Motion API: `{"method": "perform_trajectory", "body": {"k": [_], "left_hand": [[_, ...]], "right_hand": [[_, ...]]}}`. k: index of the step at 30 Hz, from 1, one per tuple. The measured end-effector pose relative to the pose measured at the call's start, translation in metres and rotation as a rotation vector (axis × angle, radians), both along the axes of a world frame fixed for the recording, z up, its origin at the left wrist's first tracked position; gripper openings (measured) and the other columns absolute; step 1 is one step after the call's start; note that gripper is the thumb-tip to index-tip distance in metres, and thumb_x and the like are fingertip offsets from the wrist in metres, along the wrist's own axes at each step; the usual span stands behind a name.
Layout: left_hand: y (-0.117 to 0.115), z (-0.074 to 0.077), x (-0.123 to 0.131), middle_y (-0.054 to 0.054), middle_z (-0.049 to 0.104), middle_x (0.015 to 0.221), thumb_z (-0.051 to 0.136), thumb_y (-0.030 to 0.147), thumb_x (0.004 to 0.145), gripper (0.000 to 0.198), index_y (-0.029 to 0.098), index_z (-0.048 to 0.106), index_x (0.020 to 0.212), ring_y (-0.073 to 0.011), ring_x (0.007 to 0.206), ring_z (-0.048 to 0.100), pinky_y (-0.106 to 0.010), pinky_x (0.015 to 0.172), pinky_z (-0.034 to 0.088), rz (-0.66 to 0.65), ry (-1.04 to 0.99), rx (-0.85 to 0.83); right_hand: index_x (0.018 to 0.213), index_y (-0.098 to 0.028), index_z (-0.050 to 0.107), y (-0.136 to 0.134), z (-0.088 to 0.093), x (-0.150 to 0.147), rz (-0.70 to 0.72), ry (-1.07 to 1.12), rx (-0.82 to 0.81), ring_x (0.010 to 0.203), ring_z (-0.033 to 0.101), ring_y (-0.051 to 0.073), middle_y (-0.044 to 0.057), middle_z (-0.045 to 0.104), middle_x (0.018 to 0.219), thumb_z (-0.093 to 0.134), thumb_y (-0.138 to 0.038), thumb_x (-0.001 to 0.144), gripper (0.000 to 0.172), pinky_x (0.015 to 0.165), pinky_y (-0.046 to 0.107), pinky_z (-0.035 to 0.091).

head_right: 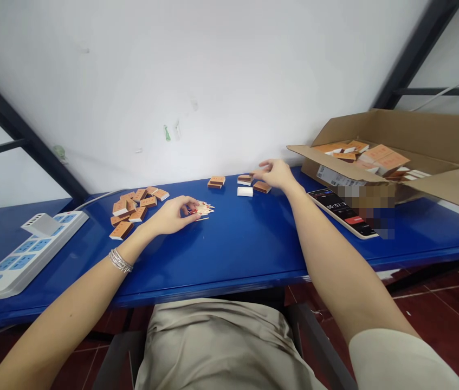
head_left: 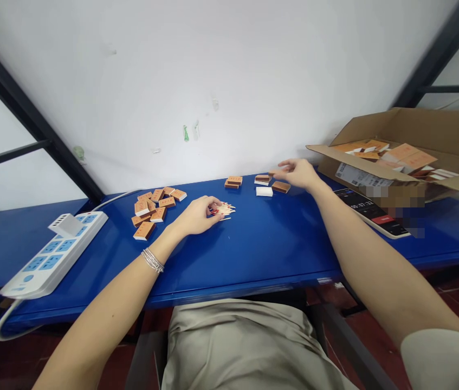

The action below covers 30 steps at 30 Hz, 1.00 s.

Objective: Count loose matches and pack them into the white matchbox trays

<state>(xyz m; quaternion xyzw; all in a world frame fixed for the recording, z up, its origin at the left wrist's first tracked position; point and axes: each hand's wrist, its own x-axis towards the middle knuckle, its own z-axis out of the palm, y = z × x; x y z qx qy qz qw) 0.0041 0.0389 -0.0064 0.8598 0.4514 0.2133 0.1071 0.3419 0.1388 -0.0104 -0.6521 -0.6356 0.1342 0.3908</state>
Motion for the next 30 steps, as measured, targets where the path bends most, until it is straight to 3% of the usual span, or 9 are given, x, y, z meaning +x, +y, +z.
{"method": "perform_trajectory", "body": {"k": [5,13,18,22,27,30], "left_hand": [[-0.001,0.001,0.0,-0.009,0.068,0.102,0.062,0.034,0.084,0.036,0.014,0.063,0.113,-0.0181,0.083,0.062,-0.033,0.077,0.051,-0.002,-0.005,-0.01],[0.001,-0.001,0.0,-0.009,0.068,0.103,0.062,0.034,0.084,0.034,0.015,0.063,0.112,-0.0179,0.082,0.062,-0.034,0.077,0.051,-0.014,-0.006,-0.008],[0.001,-0.001,-0.001,-0.009,0.068,0.103,0.062,0.035,0.084,0.035,0.015,0.063,0.113,-0.0187,0.083,0.062,-0.035,0.078,0.051,-0.008,-0.007,-0.007],[0.0,0.001,0.0,-0.009,0.068,0.102,0.062,0.033,0.084,0.034,0.015,0.064,0.112,-0.0189,0.083,0.062,-0.035,0.079,0.051,0.005,0.004,0.005],[0.0,0.001,0.0,-0.008,0.068,0.102,0.062,0.034,0.084,0.033,0.015,0.064,0.11,-0.0186,0.083,0.062,-0.034,0.08,0.05,0.026,0.013,0.019],[0.001,0.001,0.0,-0.008,0.068,0.098,0.063,0.035,0.083,0.028,0.016,0.065,0.103,-0.0182,0.081,0.061,-0.035,0.08,0.051,0.039,0.013,0.04]], "right_hand": [[0.115,-0.016,0.068,-0.003,0.003,0.0,-0.016,-0.026,-0.023,0.094,0.068,0.025,0.01,0.072,0.103,0.076,-0.033,0.065,0.053,0.091,0.039,0.052],[0.123,-0.014,0.063,0.0,0.0,0.005,0.004,-0.176,-0.278,0.092,0.068,0.028,0.01,0.074,0.105,0.079,-0.029,0.062,0.065,0.086,0.041,0.054],[0.129,-0.014,0.06,0.005,-0.015,-0.01,0.028,-0.143,-0.094,0.107,0.065,0.028,0.012,0.069,0.121,0.071,-0.047,0.073,0.065,0.096,0.041,0.05],[0.126,-0.013,0.062,0.011,-0.023,-0.02,0.025,-0.104,-0.027,0.107,0.066,0.028,0.012,0.073,0.114,0.067,-0.045,0.078,0.058,0.099,0.042,0.049],[0.114,-0.014,0.068,0.011,-0.011,-0.002,-0.015,0.027,0.05,0.1,0.07,0.025,0.011,0.075,0.105,0.074,-0.039,0.07,0.051,0.094,0.037,0.053],[0.107,-0.017,0.07,0.004,0.003,0.015,-0.03,0.018,-0.007,0.097,0.07,0.025,0.009,0.076,0.101,0.077,-0.037,0.067,0.045,0.092,0.037,0.053]]}}
